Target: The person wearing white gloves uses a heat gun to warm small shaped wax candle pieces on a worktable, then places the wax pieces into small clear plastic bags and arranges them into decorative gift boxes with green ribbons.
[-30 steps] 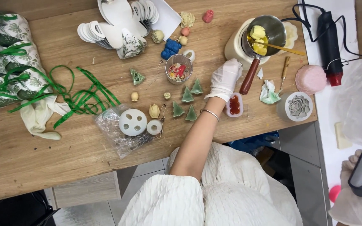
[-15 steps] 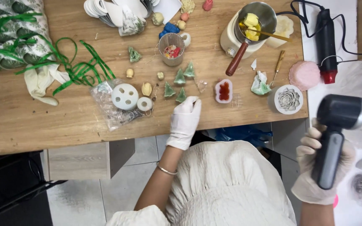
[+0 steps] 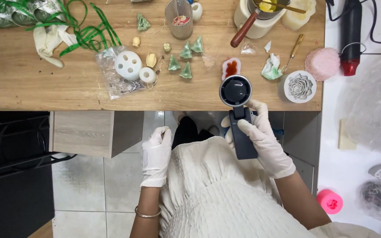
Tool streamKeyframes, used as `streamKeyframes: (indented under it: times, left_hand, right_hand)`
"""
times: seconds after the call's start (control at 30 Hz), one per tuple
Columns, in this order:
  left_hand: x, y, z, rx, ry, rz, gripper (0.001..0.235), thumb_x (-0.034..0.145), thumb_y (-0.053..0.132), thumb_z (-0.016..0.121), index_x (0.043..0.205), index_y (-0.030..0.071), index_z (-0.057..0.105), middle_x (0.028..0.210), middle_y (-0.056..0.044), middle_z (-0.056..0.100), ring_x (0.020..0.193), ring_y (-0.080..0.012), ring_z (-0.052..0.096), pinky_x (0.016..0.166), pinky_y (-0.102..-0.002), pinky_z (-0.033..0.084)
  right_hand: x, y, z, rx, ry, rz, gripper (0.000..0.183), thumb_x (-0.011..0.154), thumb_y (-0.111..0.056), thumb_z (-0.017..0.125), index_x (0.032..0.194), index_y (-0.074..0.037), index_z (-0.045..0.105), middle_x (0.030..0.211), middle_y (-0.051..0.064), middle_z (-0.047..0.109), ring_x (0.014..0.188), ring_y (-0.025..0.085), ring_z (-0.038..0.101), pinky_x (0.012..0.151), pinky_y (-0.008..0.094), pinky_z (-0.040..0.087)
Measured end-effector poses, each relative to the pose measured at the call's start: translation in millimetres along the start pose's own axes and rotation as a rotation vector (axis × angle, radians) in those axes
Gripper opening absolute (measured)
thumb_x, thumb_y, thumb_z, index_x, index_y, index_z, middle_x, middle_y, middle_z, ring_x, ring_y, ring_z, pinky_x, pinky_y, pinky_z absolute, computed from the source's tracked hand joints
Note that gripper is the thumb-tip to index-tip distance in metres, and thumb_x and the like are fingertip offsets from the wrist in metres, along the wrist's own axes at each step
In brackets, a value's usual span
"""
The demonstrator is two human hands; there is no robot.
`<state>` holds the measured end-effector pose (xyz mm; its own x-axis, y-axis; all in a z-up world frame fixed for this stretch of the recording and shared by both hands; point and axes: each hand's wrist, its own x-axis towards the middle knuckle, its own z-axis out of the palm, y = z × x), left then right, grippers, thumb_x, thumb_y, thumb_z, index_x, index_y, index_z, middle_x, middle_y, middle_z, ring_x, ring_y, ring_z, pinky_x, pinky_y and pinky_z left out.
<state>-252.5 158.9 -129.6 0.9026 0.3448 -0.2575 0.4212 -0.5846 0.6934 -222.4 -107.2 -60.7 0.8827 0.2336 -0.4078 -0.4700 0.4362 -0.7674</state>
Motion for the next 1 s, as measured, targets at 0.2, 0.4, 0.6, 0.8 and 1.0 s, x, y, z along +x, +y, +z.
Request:
streamKeyframes:
  times: [0.2, 0.4, 0.6, 0.8, 1.0]
  left_hand:
    - [8, 20, -8, 0.113, -0.081, -0.041, 0.024, 0.097, 0.03, 0.063, 0.106, 0.011, 0.072, 0.093, -0.017, 0.074, 0.086, -0.0333, 0.072, 0.077, -0.042, 0.054]
    - [51, 0, 11, 0.035, -0.069, 0.252, 0.025, 0.098, 0.027, 0.061, 0.109, 0.007, 0.07, 0.103, -0.015, 0.074, 0.094, -0.0335, 0.071, 0.082, -0.042, 0.055]
    - [136, -10, 15, 0.126, -0.191, 0.444, 0.036, 0.092, 0.018, 0.07, 0.126, 0.008, 0.062, 0.119, -0.014, 0.066, 0.102, -0.0321, 0.067, 0.089, -0.043, 0.053]
    - [224, -19, 31, 0.094, -0.233, 0.664, 0.076, 0.07, 0.006, 0.083, 0.137, 0.005, 0.046, 0.13, -0.02, 0.055, 0.114, -0.041, 0.059, 0.092, -0.046, 0.052]
    - [269, -9, 49, 0.119, -0.505, 0.62, 0.073, 0.071, 0.007, 0.087, 0.133, 0.011, 0.05, 0.13, -0.016, 0.056, 0.121, -0.0379, 0.058, 0.097, -0.044, 0.052]
  right_hand:
    - [11, 20, -3, -0.235, 0.095, 0.009, 0.058, 0.099, -0.016, 0.056, 0.148, -0.012, 0.025, 0.111, 0.016, 0.067, 0.076, 0.016, 0.067, 0.063, 0.031, 0.059]
    - [41, 61, -12, -0.512, 0.258, -0.107, 0.07, 0.096, -0.007, 0.058, 0.153, -0.016, 0.018, 0.102, 0.01, 0.061, 0.07, 0.014, 0.062, 0.06, 0.029, 0.055]
    - [88, 65, 34, -1.045, 0.453, -0.215, 0.091, 0.085, -0.009, 0.073, 0.159, -0.013, 0.022, 0.104, 0.011, 0.06, 0.084, 0.019, 0.064, 0.078, 0.034, 0.055]
    - [142, 76, 63, -1.264, 0.54, -0.342, 0.069, 0.083, -0.01, 0.076, 0.146, -0.006, 0.048, 0.123, 0.017, 0.062, 0.113, 0.03, 0.064, 0.097, 0.039, 0.051]
    - [172, 91, 79, -1.348, 0.618, -0.342, 0.056, 0.078, -0.008, 0.078, 0.129, -0.004, 0.055, 0.116, 0.021, 0.058, 0.11, 0.035, 0.059, 0.096, 0.042, 0.049]
